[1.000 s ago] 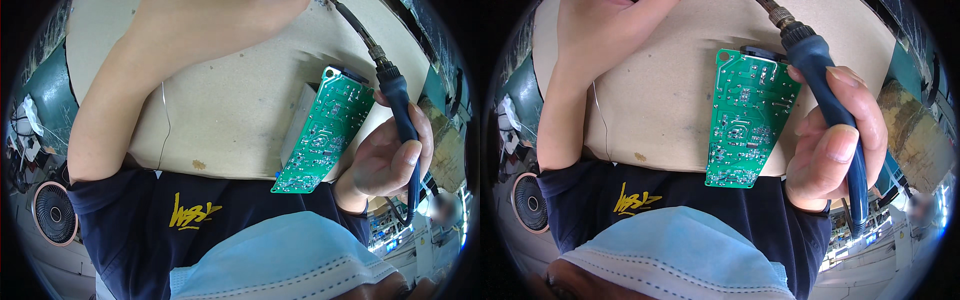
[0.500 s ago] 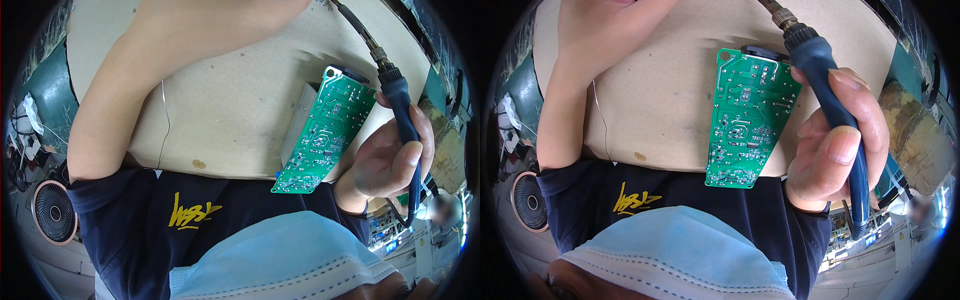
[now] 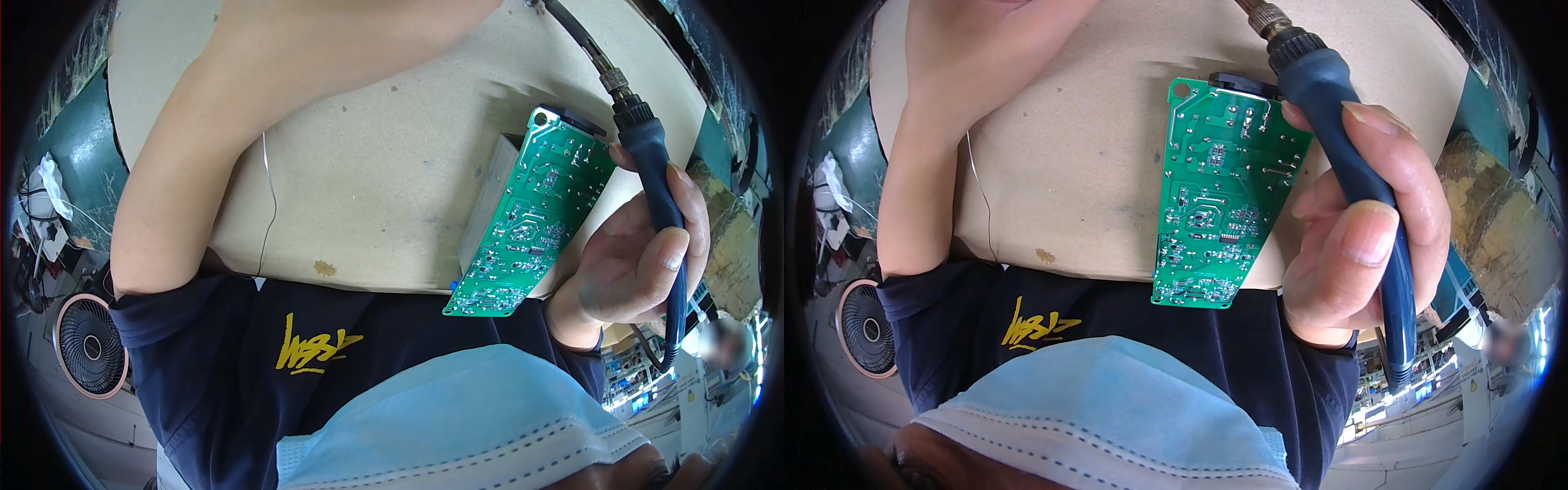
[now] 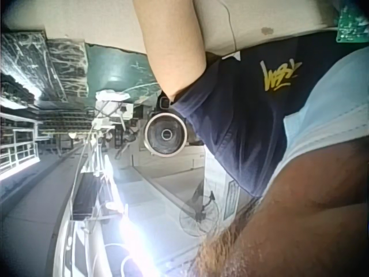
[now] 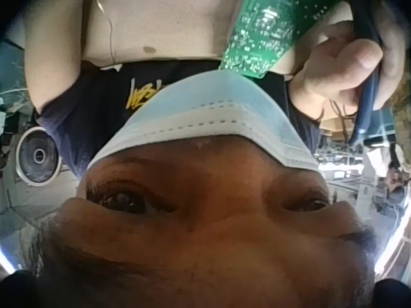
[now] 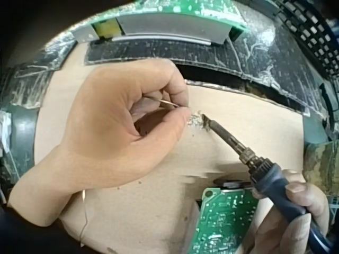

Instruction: Soldering electronic components onto a printed circuit board at a manual assembly station.

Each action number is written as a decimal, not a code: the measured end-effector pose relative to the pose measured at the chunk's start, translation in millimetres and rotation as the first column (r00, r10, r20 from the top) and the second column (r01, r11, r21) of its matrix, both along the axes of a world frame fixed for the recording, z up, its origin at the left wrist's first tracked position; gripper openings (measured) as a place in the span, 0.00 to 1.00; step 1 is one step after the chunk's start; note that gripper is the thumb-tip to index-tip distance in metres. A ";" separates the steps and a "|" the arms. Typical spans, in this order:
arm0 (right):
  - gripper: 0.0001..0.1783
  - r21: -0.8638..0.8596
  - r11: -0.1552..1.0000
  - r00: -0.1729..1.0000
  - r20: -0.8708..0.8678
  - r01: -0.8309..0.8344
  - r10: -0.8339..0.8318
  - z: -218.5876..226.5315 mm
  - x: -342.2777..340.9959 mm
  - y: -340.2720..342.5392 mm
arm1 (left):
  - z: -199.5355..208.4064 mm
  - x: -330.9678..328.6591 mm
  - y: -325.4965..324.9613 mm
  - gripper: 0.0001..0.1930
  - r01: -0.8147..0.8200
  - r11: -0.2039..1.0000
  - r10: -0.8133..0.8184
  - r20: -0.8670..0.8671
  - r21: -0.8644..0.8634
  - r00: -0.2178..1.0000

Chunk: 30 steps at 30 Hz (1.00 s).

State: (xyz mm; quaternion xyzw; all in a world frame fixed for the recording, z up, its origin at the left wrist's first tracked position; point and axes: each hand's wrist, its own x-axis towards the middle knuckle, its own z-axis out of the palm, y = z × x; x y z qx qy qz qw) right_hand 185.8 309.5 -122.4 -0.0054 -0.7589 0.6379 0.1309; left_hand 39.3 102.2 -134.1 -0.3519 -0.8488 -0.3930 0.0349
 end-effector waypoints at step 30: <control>0.29 0.093 0.995 0.995 0.086 0.034 -0.042 7.9 0.8 -4.2 | -0.1 5.5 -0.5 0.02 -0.029 0.999 0.028 -0.023 -0.033 0.999</control>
